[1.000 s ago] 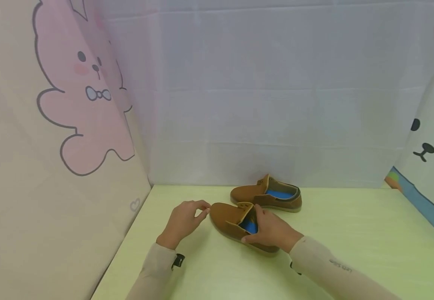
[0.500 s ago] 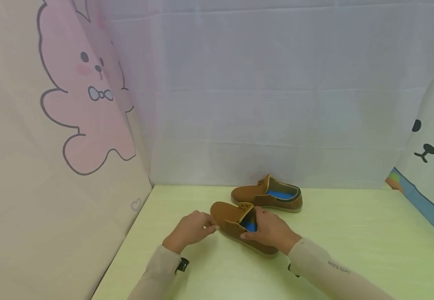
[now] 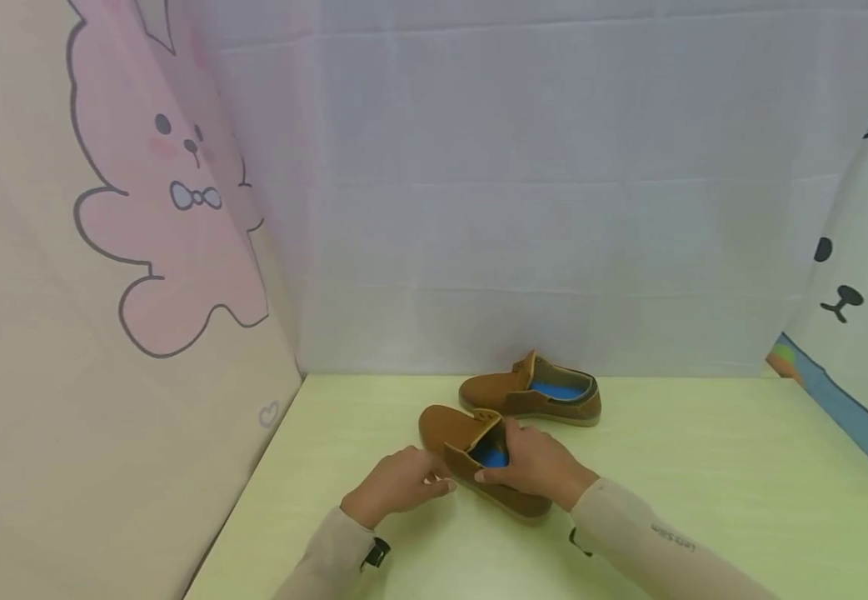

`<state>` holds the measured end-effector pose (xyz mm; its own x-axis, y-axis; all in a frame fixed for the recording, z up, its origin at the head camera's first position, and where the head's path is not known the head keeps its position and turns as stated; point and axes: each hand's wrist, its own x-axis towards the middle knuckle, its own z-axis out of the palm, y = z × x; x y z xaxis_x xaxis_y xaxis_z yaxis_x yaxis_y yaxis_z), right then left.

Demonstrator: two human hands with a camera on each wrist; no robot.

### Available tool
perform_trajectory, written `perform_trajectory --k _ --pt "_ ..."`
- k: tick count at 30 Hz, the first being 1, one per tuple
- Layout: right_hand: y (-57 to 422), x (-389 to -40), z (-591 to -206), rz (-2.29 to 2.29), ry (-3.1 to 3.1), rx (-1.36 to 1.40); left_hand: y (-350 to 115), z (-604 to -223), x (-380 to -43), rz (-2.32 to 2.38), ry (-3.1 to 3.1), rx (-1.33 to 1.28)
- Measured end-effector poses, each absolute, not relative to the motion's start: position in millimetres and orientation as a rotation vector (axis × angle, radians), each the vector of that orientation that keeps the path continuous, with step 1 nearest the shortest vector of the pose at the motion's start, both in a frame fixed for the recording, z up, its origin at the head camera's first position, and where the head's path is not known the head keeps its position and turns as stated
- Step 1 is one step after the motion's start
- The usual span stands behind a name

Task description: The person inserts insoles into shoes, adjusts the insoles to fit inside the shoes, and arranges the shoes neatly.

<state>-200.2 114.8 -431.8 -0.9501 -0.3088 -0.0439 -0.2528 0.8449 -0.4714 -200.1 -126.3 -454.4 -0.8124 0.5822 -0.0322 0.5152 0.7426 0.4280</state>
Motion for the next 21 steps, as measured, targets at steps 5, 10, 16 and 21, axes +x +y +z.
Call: perform_trajectory --k 5,10,16,21 --pt "111 -199 -428 -0.774 2.85 -0.492 -128 -456 -197 0.607 2.785 0.886" --pt "108 -196 -424 -0.864 2.761 -0.495 -130 -453 -197 0.629 2.798 0.834" --pt "103 -195 -424 -0.944 2.681 -0.532 -130 -447 -197 0.644 2.822 0.715" --pt "97 -194 -427 -1.049 2.578 -0.603 -135 -446 -195 0.711 2.838 0.548"
